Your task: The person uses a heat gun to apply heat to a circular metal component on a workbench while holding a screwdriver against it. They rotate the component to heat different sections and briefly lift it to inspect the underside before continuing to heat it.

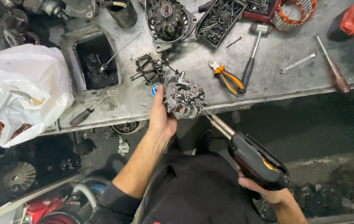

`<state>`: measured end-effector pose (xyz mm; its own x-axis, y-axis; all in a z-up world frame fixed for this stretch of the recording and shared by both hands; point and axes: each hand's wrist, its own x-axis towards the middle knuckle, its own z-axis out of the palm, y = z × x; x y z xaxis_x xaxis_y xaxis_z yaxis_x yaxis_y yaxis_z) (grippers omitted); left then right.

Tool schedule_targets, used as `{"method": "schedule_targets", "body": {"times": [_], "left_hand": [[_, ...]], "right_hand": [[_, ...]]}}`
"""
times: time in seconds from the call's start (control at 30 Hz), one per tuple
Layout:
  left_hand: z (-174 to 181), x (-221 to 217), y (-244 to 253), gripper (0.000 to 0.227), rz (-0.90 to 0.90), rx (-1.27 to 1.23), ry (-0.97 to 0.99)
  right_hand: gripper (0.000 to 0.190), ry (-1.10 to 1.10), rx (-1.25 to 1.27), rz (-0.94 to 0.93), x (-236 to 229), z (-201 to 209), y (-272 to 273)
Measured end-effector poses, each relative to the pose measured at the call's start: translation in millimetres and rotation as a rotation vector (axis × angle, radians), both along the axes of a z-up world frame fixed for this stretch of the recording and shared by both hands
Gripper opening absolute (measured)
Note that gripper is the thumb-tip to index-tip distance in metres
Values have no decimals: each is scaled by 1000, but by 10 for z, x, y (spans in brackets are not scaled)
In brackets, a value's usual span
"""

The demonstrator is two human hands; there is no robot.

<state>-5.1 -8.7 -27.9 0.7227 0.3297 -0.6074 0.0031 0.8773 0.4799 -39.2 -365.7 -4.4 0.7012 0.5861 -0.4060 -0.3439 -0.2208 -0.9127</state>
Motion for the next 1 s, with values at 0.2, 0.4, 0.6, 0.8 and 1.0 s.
{"method": "schedule_targets", "body": {"times": [0.2, 0.4, 0.6, 0.8, 1.0], "left_hand": [[35, -26, -37, 39, -13, 12, -20], [43, -65, -56, 44, -39, -16, -24], [-40, -86, -79, 41, -12, -19, 10], [-233, -59, -143, 37, 49, -15, 7], [-552, 37, -233, 34, 52, 82, -140]], "right_hand": [[44, -41, 96, 12, 37, 123, 99], [48, 68, 158, -34, 23, 183, 91], [59, 106, 286, -46, 48, 262, 158], [66, 68, 272, -73, 62, 199, 59], [67, 129, 231, -102, 101, 215, -124]]}}
